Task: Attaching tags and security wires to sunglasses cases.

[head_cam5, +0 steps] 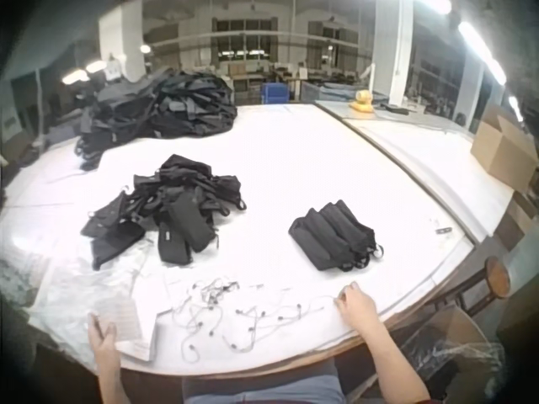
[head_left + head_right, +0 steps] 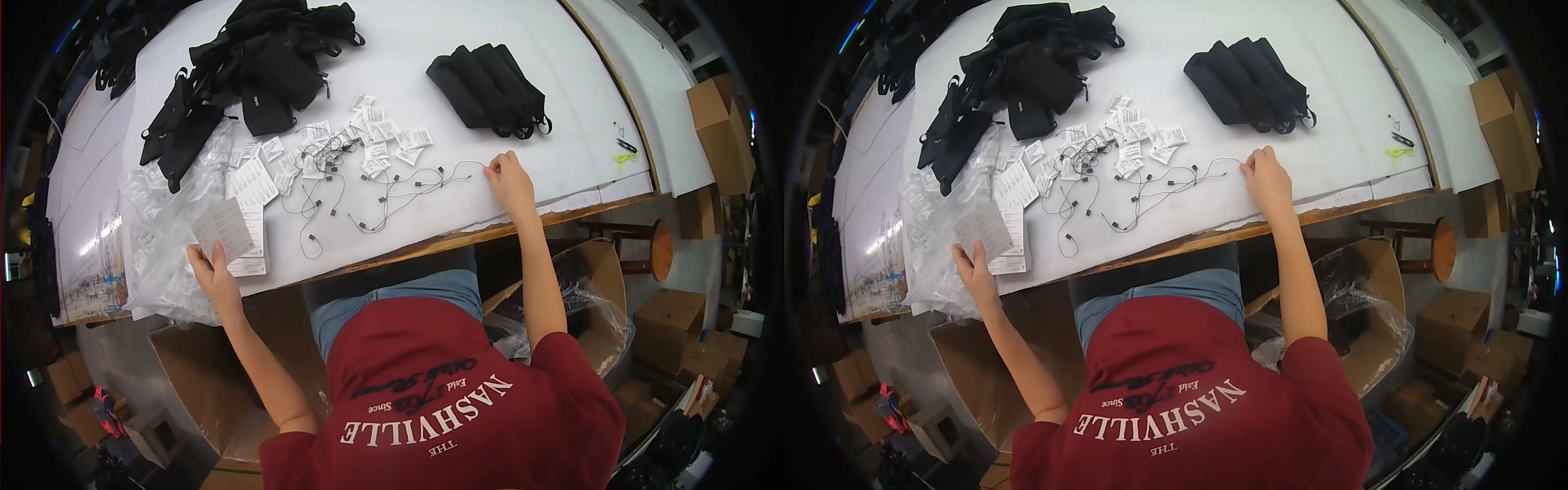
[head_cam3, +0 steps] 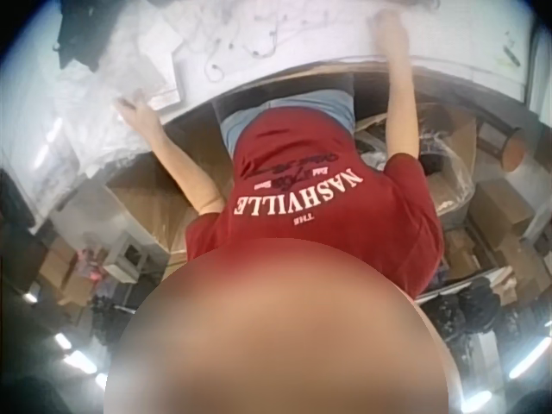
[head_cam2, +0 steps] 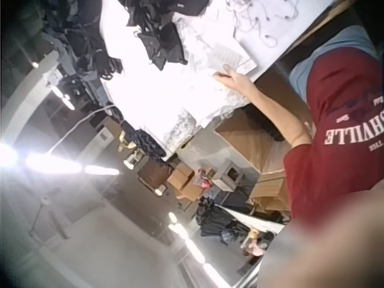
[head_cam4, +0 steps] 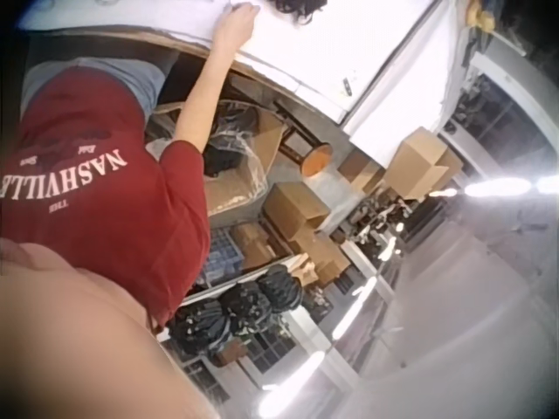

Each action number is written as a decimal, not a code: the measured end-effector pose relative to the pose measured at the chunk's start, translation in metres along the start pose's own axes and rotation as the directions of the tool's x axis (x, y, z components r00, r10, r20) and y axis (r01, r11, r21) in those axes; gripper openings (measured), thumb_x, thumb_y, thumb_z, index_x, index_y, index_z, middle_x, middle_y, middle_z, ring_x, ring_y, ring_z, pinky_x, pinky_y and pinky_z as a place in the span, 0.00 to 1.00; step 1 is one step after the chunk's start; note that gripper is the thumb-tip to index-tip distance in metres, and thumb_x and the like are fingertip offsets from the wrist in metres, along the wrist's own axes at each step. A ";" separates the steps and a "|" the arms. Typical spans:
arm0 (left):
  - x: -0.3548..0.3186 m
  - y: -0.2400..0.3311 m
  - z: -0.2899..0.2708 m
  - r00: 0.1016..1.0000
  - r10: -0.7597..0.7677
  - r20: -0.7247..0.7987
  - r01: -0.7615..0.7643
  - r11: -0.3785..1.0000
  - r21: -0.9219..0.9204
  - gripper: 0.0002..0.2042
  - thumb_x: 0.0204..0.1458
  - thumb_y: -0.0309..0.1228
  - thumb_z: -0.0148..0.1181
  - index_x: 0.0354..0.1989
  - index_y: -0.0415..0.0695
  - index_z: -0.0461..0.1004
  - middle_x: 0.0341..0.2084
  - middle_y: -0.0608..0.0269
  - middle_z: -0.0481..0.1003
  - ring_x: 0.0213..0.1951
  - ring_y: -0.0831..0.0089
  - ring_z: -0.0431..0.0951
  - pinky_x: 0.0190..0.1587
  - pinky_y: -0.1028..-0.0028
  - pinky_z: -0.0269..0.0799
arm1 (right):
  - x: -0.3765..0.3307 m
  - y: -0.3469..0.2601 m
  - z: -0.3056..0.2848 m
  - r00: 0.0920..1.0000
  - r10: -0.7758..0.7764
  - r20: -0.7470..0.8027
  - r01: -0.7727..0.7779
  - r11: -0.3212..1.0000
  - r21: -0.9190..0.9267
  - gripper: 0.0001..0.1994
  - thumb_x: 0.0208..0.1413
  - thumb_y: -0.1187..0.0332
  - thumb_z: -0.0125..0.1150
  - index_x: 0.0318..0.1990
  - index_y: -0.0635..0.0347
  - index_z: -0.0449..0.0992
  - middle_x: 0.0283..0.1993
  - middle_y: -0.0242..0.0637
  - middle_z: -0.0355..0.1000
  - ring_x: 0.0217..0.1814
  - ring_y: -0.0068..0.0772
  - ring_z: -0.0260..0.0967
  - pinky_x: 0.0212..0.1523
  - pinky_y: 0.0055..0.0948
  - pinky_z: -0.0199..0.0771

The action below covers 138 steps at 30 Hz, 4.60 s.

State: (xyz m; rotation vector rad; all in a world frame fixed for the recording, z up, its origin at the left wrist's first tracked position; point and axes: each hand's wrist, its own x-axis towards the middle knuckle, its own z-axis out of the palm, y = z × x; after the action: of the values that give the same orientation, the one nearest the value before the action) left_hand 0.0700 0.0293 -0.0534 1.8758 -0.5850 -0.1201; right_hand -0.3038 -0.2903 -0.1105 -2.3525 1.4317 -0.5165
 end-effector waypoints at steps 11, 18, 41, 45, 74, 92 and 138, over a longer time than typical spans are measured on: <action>-0.059 0.057 0.053 0.947 -0.243 0.211 0.312 0.854 -0.417 0.19 0.56 0.27 0.54 0.54 0.40 0.57 0.48 0.57 0.65 0.50 0.70 0.64 0.57 0.72 0.56 | 0.018 -0.076 -0.062 0.995 -0.031 0.092 -0.084 0.185 0.979 0.05 0.62 0.68 0.53 0.39 0.58 0.66 0.20 0.25 0.60 0.21 0.14 0.50 0.22 0.16 0.48; -0.087 0.090 0.079 0.857 -0.146 0.495 0.344 0.877 -0.336 0.30 0.47 0.26 0.65 0.56 0.42 0.54 0.47 0.57 0.66 0.47 0.71 0.68 0.47 0.75 0.67 | -0.002 -0.139 -0.066 0.981 -0.143 0.132 -0.094 0.241 0.966 0.11 0.57 0.70 0.58 0.45 0.59 0.65 0.23 0.29 0.66 0.23 0.14 0.55 0.24 0.15 0.52; -0.098 0.099 0.093 0.862 0.456 0.222 -0.460 0.887 -0.033 0.24 0.32 0.20 0.67 0.43 0.44 0.71 0.34 0.59 0.74 0.35 0.59 0.73 0.37 0.66 0.67 | -0.079 -0.188 -0.025 0.906 -0.393 0.155 0.009 0.384 0.923 0.20 0.53 0.81 0.54 0.53 0.61 0.58 0.28 0.33 0.70 0.31 0.20 0.66 0.35 0.20 0.65; -0.097 0.104 0.090 0.847 0.468 0.252 -0.486 0.874 0.010 0.26 0.32 0.18 0.68 0.45 0.43 0.70 0.36 0.57 0.74 0.38 0.59 0.74 0.41 0.67 0.70 | -0.079 -0.188 -0.024 0.906 -0.413 0.090 0.095 0.405 0.909 0.20 0.53 0.81 0.54 0.53 0.61 0.58 0.28 0.33 0.70 0.30 0.21 0.65 0.34 0.21 0.64; -0.095 0.109 0.088 0.842 0.431 0.324 -0.384 0.901 -0.201 0.12 0.41 0.17 0.66 0.37 0.40 0.79 0.27 0.61 0.75 0.27 0.72 0.75 0.27 0.76 0.70 | -0.071 -0.191 -0.035 0.940 -0.316 0.129 0.069 0.546 0.835 0.13 0.52 0.80 0.58 0.45 0.63 0.67 0.26 0.35 0.71 0.27 0.21 0.68 0.28 0.19 0.68; -0.085 0.095 0.086 0.721 0.087 0.688 0.333 0.826 -0.454 0.06 0.60 0.28 0.52 0.35 0.38 0.70 0.27 0.69 0.70 0.31 0.84 0.70 0.34 0.81 0.66 | -0.067 -0.183 -0.031 0.786 -0.446 0.427 -0.317 0.302 0.899 0.04 0.56 0.74 0.59 0.36 0.64 0.71 0.21 0.26 0.66 0.22 0.14 0.60 0.22 0.16 0.59; -0.095 0.094 0.065 0.967 0.014 0.256 0.004 0.998 -0.069 0.07 0.45 0.24 0.66 0.33 0.41 0.79 0.26 0.65 0.76 0.29 0.77 0.71 0.30 0.78 0.64 | -0.074 -0.206 0.014 0.885 -0.376 0.275 -0.034 0.538 0.842 0.05 0.53 0.70 0.62 0.36 0.61 0.77 0.14 0.25 0.61 0.17 0.12 0.53 0.18 0.19 0.51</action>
State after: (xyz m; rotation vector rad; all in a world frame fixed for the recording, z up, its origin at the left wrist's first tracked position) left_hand -0.0678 -0.0088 -0.0119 1.8044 -0.7519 -0.3796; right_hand -0.1699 -0.1333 -0.0368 -1.6388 0.5102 -0.5228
